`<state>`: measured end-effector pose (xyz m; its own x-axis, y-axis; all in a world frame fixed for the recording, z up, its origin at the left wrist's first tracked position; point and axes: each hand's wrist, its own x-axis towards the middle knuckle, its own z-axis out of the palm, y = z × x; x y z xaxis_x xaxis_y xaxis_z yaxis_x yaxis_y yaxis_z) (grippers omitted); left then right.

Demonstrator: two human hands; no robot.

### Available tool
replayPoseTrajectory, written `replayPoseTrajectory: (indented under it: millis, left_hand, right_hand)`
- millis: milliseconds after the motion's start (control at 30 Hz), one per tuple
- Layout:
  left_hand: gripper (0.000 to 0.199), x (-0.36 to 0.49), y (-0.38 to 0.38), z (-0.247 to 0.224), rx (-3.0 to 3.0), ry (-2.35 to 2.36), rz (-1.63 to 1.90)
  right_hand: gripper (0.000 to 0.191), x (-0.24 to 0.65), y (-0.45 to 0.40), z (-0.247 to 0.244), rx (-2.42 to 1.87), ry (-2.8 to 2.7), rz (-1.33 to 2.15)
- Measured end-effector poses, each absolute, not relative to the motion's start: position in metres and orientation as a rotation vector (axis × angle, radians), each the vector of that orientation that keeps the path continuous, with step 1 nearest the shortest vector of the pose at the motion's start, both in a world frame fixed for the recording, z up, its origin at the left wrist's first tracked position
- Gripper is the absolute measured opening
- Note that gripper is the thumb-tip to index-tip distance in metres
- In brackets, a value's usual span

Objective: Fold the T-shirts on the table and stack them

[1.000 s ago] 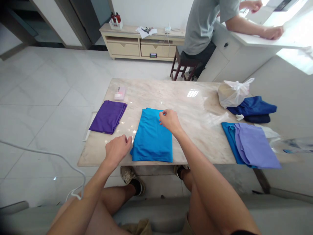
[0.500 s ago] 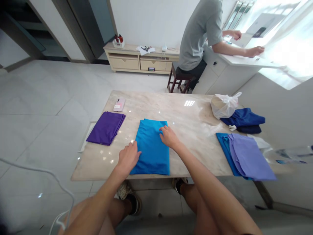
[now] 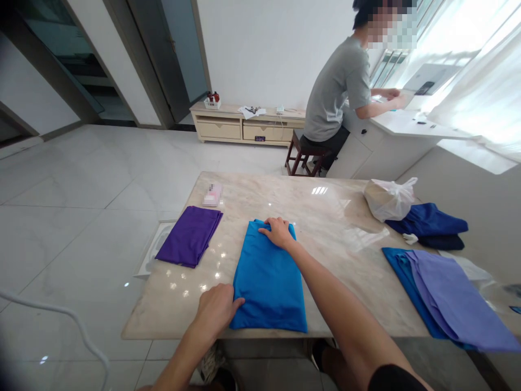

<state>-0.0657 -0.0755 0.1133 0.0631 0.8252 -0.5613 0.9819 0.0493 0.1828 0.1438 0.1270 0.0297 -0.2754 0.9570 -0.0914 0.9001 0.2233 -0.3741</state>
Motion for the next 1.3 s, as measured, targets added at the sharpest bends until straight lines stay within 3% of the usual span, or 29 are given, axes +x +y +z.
replayPoseTrajectory:
  millis: [200, 367, 467, 700, 900, 1067, 1200, 1300]
  left_hand:
    - [0.032, -0.066, -0.078, 0.12, 1.868, 1.784, -0.277]
    - [0.028, -0.069, -0.076, 0.125, 1.861, 1.915, -0.283]
    - [0.03, -0.069, -0.074, 0.128, 1.929, 1.993, -0.251]
    - [0.033, -0.058, -0.072, 0.107, 2.243, 1.815, -0.135]
    - [0.054, -0.037, -0.053, 0.069, 2.445, 1.577, 0.071]
    - [0.051, -0.01, -0.05, 0.068, 2.385, 1.608, -0.196]
    - [0.039, -0.006, -0.058, 0.084, 2.327, 1.593, -0.348]
    - [0.035, -0.014, -0.057, 0.094, 2.231, 1.656, -0.338]
  right_hand:
    - [0.023, 0.161, 0.125, 0.043, -1.701, -2.281, 0.542]
    - [0.028, 0.153, 0.117, 0.074, -1.923, -2.093, 0.216]
    - [0.035, 0.155, 0.095, 0.098, -1.759, -2.295, 0.075]
    - [0.034, 0.2, -0.003, 0.112, -2.167, -2.456, 0.393]
    - [0.053, 0.204, -0.036, 0.072, -1.698, -2.748, 0.526]
    - [0.059, 0.201, -0.042, 0.064, -1.754, -2.77, 0.661]
    - [0.053, 0.212, -0.048, 0.077, -1.7, -2.773, 0.881]
    - [0.038, 0.225, -0.048, 0.082, -1.781, -2.611, 0.981]
